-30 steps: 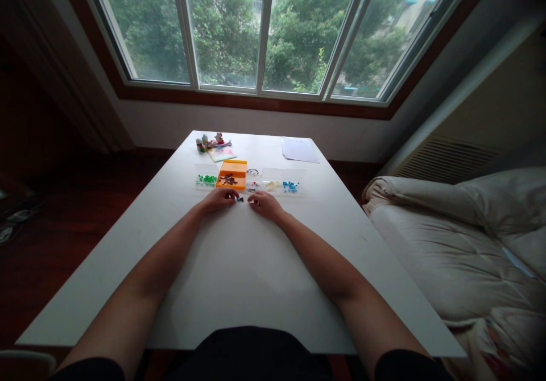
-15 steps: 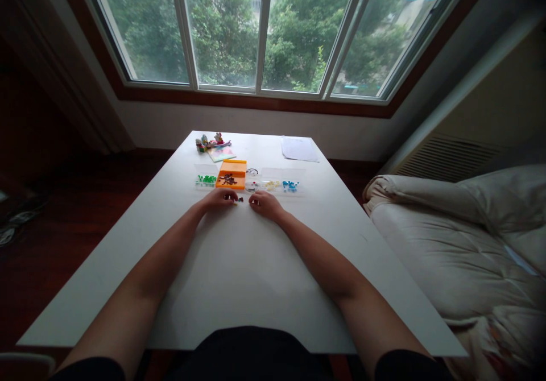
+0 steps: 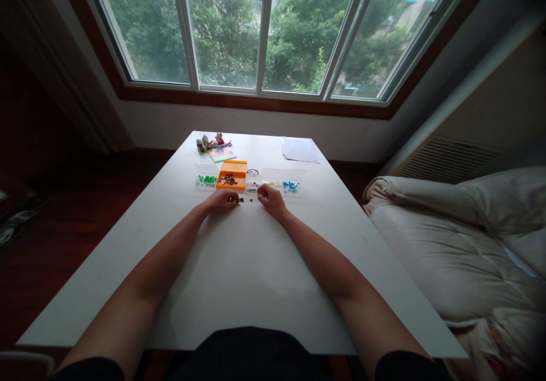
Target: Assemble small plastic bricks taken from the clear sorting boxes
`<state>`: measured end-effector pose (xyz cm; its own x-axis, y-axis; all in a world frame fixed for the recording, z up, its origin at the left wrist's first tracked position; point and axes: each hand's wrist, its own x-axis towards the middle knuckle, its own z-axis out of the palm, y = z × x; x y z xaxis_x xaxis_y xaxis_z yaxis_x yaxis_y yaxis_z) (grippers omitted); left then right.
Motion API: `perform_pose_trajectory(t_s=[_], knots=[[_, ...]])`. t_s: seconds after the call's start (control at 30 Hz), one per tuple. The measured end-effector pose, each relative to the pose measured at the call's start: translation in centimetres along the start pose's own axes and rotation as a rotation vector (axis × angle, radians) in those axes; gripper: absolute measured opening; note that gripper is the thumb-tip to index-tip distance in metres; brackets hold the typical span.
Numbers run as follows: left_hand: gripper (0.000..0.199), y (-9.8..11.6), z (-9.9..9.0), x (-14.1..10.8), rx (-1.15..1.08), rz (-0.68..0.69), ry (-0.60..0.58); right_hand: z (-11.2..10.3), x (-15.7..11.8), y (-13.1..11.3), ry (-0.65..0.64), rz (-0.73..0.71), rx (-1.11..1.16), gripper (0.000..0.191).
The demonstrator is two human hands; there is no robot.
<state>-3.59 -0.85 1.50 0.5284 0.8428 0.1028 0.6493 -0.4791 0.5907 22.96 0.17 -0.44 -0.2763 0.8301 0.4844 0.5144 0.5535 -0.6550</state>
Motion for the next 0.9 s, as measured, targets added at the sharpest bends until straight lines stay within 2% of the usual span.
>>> perform_pose_trajectory(t_s=[0.2,0.33,0.53,0.6,0.7,0.9], knots=[[0.019,1.1,1.3,0.3,0.035,0.092,0.053,-0.7,0.5,1.3,0.156,0.132,0.057,0.019],[0.019,1.6,1.9,0.4,0.08,0.101,0.077,-1.1,1.0,2.8,0.254,0.254,0.144,0.023],[0.021,1.4,2.2,0.5,0.113,0.087,0.114,-1.0,1.4,4.1,0.27,0.331,0.298,0.038],[0.022,1.2,2.2,0.6,0.129,0.054,0.157,-0.7,1.3,4.1,0.243,0.29,0.269,0.032],[0.021,0.9,2.0,0.7,0.163,0.012,0.228,-0.2,1.0,3.6,0.132,0.161,0.177,0.021],[0.02,0.7,1.6,0.5,0.225,-0.051,0.303,0.8,0.2,1.9,-0.122,-0.124,-0.085,0.019]])
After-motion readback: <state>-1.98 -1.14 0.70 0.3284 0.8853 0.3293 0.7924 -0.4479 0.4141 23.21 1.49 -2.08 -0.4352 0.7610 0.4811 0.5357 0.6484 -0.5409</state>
